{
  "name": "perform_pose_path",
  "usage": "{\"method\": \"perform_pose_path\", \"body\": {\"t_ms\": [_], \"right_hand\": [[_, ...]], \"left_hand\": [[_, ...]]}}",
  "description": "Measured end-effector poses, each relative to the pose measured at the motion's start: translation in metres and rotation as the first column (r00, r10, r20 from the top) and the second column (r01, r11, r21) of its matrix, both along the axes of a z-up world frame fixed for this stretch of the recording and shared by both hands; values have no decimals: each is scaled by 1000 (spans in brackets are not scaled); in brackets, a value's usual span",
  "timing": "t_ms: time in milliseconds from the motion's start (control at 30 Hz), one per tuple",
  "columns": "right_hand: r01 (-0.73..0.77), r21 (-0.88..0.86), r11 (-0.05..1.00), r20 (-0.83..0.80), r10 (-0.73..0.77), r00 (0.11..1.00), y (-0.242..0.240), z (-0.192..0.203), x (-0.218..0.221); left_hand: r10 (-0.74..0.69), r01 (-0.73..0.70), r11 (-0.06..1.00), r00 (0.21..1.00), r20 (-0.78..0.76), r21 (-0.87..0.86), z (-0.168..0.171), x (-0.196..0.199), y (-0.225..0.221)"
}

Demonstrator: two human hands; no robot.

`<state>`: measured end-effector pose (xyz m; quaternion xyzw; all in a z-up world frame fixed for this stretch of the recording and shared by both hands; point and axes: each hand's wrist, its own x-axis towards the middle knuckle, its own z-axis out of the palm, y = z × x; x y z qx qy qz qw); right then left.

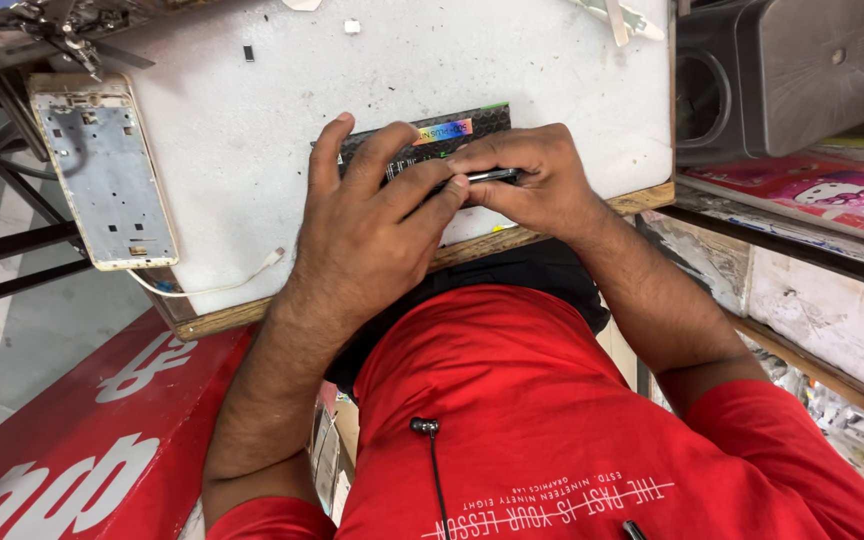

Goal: The person reassembles a disassembled smartphone on a workbench. They connect internal components, place the back cover, and insert a SIM card. The phone powers on and displays the boot logo.

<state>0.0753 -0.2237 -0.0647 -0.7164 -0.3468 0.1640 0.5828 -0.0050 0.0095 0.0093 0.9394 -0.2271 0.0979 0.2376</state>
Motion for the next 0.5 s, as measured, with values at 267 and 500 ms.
{"method": "perform_pose_path", "body": {"t_ms": [267,500], "right_hand": [[-40,-12,999,-52,39,998,12,28,9],[-172,-177,969,-326,107,939,28,86,39]], "left_hand": [[145,-159,987,948,-284,-26,11,3,15],[130,-329,883,856,-501,-334,25,-5,22]]}}
